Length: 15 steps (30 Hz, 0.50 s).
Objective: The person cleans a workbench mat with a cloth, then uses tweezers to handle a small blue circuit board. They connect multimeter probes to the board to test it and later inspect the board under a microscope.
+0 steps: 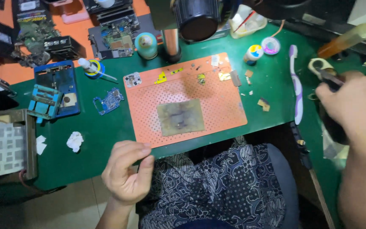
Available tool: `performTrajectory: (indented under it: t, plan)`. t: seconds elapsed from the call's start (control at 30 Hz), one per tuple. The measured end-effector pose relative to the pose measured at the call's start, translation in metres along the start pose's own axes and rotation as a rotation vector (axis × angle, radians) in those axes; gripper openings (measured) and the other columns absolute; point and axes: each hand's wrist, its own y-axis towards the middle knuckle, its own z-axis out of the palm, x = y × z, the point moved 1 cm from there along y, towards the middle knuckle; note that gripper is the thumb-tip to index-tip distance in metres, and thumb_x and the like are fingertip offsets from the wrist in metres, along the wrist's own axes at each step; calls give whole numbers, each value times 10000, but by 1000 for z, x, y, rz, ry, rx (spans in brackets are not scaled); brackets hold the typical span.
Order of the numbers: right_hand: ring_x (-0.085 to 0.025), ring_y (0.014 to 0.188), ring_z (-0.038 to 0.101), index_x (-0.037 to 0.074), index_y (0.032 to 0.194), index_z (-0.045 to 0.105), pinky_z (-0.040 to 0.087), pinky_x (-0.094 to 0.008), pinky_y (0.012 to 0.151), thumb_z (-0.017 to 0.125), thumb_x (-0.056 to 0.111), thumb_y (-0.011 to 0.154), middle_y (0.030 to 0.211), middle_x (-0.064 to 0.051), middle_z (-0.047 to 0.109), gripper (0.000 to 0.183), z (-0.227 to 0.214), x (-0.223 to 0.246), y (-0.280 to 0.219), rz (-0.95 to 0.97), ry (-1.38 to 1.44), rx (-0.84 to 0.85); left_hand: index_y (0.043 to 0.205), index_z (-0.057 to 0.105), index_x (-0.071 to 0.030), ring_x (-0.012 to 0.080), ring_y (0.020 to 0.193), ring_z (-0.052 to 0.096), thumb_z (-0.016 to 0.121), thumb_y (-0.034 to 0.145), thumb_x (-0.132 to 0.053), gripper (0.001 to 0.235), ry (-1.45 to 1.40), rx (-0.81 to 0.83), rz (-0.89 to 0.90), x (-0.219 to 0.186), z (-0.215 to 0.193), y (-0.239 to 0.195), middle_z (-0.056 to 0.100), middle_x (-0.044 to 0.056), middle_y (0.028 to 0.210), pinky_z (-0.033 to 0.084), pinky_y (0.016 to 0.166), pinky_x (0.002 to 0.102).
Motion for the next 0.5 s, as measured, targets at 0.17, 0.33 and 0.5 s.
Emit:
performTrajectory:
  t: [0.17,0.33,0.5]
  plan:
    - [-211,840,507,-64,1043,528,408,-318,753,553,42,1036,918,-143,533,109,-3,22,-40,-265,848,-307,1092,417,43,193,931,571,505,807,15,300,-690,24,-521,-19,29,29,551,179,976,491,840,257]
    - [-132,607,463,189,1051,627,398,-235,620,623,436,643,540,59,492,476,-102,109,-125,-550,671,-125,1244,335,-26,126,1111,429,507,831,-165,469,-1228,574,-827,-23,71,44,456,58,1159,349,1026,297]
    - [-145,643,470,121,1046,574,392,-236,615,545,314,657,585,2,501,436,-124,133,-125,-519,936,93,1202,425,-71,124,988,516,373,867,-284,400,-892,628,-839,1,44,75,539,27,1082,430,824,260]
